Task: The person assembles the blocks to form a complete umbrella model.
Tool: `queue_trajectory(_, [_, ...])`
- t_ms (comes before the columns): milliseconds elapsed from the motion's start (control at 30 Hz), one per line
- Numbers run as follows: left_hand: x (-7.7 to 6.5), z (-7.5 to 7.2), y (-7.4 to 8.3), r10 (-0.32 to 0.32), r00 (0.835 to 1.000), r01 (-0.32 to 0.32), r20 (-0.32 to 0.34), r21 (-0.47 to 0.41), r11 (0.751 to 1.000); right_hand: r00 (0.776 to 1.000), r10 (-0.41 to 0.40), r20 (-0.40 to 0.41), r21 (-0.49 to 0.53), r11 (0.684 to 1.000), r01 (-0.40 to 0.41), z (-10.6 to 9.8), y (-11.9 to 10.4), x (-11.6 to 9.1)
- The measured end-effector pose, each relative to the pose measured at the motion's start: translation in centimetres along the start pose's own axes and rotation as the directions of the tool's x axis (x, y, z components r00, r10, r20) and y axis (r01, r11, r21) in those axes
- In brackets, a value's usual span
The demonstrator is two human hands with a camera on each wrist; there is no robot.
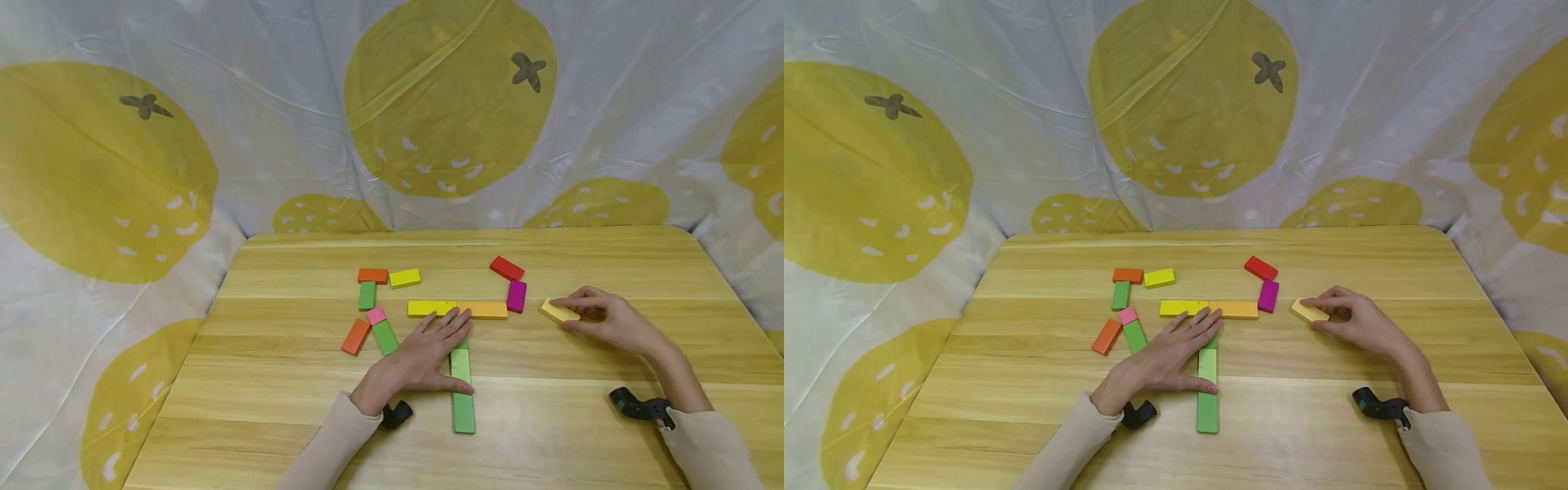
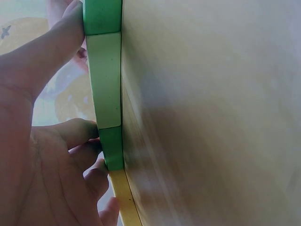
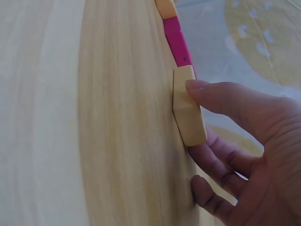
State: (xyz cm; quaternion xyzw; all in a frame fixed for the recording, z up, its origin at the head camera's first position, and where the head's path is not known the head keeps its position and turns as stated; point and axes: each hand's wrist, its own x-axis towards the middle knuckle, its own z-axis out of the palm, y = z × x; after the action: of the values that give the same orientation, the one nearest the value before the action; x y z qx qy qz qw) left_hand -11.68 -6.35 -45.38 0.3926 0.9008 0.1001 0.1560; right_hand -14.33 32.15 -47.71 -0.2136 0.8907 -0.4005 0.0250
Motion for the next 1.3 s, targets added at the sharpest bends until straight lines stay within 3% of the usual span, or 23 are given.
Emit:
queue_trajectory(667, [0.1, 0.0, 0.0, 0.002, 1.0, -0.002, -0.007, 0.016, 1.0, 0.994, 0.064, -0.086, -0.063, 0.996, -0.07, 0.1, -0.3, 0.2])
queue_trajectory(1300, [0.1, 0.3, -0.1, 0.003, 1.0, -0.003, -0.008, 0.03, 1.0, 0.985, 0.025, -0.17, -0.085, 0.996, -0.039, 0.3, -0.8, 1.7])
